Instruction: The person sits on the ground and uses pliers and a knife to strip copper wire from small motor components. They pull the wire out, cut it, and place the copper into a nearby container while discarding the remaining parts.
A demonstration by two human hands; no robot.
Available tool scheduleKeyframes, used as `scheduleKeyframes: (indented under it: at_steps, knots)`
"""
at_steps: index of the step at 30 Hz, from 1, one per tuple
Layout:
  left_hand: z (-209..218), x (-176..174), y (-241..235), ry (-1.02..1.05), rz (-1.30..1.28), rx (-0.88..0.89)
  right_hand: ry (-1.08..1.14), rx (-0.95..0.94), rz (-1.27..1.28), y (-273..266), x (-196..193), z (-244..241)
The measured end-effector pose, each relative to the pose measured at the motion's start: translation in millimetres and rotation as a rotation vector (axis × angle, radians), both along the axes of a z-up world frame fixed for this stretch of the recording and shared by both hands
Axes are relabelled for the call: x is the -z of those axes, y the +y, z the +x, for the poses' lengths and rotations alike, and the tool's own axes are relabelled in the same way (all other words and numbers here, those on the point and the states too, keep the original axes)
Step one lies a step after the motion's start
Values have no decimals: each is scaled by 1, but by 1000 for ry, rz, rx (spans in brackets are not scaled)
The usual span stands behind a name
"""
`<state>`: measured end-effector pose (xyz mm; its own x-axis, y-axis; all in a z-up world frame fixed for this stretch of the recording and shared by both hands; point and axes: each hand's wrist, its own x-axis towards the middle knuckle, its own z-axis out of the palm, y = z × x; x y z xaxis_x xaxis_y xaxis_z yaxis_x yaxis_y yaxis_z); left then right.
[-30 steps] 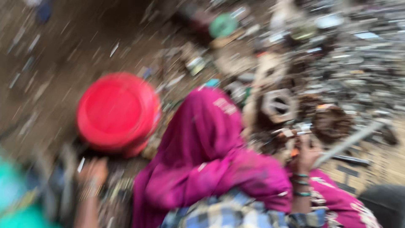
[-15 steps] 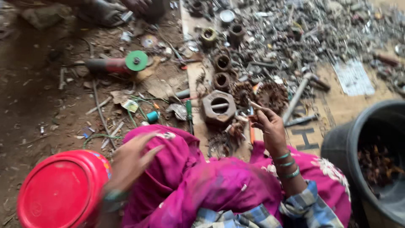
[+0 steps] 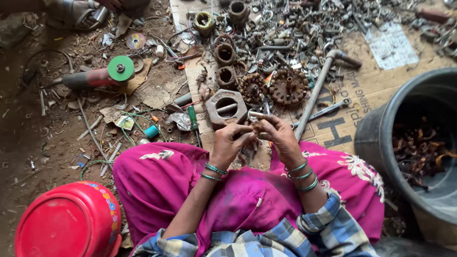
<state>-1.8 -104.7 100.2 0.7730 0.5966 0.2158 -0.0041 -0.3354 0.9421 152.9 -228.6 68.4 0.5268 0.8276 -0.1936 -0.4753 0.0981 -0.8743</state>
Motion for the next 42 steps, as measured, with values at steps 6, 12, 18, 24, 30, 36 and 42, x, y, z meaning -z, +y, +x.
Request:
scheduleKeyframes:
  at_steps: [6,12,18,24,30,36,42]
  knots:
    - [-9,17,0,-36,401,-50,-6,-76,82,2,-3,-12]
    - [-10,28,20,352,-155,-230,-178,105,194,-3,-12,-8]
    - [-33,13,28,256,650,-369,-139,155,162,-8,-16,10]
    - [-19,-3,1,128,248,-154,-122,-24,72,-1,-2,-10]
    - [-22,12,0,162,222,-152,-273,-7,81,1,-1,-21]
    - [-16,47,5,150,-188,-135,-1101,174,63,-2,-25,-45]
    - [-18,60,10,118,-883,10,-1099,192,41,-5,-32,-55]
